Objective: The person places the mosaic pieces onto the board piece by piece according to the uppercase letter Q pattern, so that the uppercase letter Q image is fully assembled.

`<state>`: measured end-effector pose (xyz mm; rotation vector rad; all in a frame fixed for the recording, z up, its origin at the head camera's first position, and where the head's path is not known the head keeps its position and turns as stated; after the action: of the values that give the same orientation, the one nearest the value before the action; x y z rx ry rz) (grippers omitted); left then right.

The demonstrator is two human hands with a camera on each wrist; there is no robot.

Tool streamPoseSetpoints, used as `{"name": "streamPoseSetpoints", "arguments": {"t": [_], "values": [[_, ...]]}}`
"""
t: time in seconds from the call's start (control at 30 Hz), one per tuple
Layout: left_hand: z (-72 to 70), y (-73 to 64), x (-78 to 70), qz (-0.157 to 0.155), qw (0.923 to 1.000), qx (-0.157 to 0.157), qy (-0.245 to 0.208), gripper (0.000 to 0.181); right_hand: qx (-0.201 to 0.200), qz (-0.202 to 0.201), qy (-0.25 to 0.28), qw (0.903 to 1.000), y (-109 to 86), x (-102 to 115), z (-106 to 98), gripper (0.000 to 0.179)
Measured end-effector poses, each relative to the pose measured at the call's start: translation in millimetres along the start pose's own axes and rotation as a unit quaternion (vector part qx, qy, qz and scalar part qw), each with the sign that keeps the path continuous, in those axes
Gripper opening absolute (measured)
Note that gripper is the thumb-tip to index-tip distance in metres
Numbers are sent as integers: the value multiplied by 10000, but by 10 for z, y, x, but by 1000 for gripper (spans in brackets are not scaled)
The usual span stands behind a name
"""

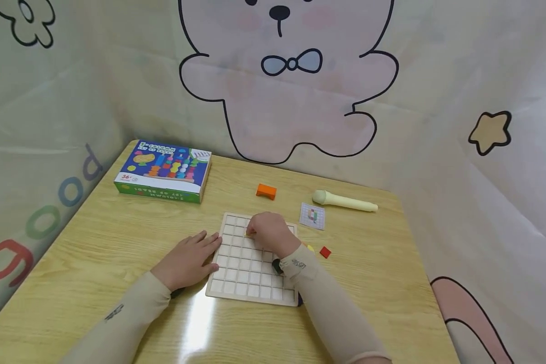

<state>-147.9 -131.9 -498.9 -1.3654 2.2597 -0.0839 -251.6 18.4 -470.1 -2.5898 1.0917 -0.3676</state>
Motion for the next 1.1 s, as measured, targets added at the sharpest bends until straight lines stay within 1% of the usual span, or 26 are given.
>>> {"name": "streamPoseSetpoints", "arguments": {"t": [0.1, 0.13, 0.2, 0.27, 0.33, 0.4, 0.47, 0.53, 0.6, 0.7, 0.8, 0.97, 1.1], "values": [[3, 4, 1, 14, 10000, 35, -21, 69, -98, 32, 96, 9999, -135, -86, -63, 14], [6, 14, 1, 24, 10000, 39, -33, 69, -133, 106, 154, 9997, -211, -149, -94, 16], [12, 22, 10, 36, 10000, 48, -39, 70, -347, 272, 250, 9987, -399, -311, -174, 20], [9, 18, 23, 56, 10000, 34, -49, 70, -434, 579, 309, 9969, -605, -529, -218, 22], [4, 9, 37, 66, 10000, 18, -66, 70, -410, 976, 415, 9935, -812, -769, -213, 23], [1, -2, 41, 89, 9999, 11, -81, 69, -335, 1391, 493, 9885, -1009, -1006, -142, 22], [2, -11, 40, 110, 9999, 15, -99, 70, -152, 1809, 602, 9815, -1183, -1219, -9, 23], [5, -13, 30, 149, 9998, 15, -105, 70, 75, 2138, 712, 9743, -1336, -1375, 156, 23], [15, -7, 15, 194, 9998, 13, -109, 70, 283, 2337, 802, 9686, -1466, -1465, 316, 22], [20, -31, 27, 212, 9997, 3, -99, 69, 376, 2418, 871, 9657, -1537, -1500, 479, 20], [22, -43, 32, 232, 9997, -19, -107, 69, 237, 2402, 790, 9672, -1566, -1493, 547, 17], [8, -47, 20, 254, 9996, -77, -99, 69, -16, 2304, 646, 9709, -1572, -1477, 551, 11], [6, -25, -13, 269, 9996, -26, -60, 69, -112, 2397, 684, 9684, -1590, -1508, 536, 9]]}}
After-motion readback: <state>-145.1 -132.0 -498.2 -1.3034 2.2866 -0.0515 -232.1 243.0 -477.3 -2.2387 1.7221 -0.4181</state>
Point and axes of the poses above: each hand's wrist, its own y-axis towards the middle knuckle, its own z-axis out of the palm, x = y × z, the point moved 8 cm from there along y, towards the middle knuckle, and after that the axes turned 15 degrees about x, right-handed, at the moved point
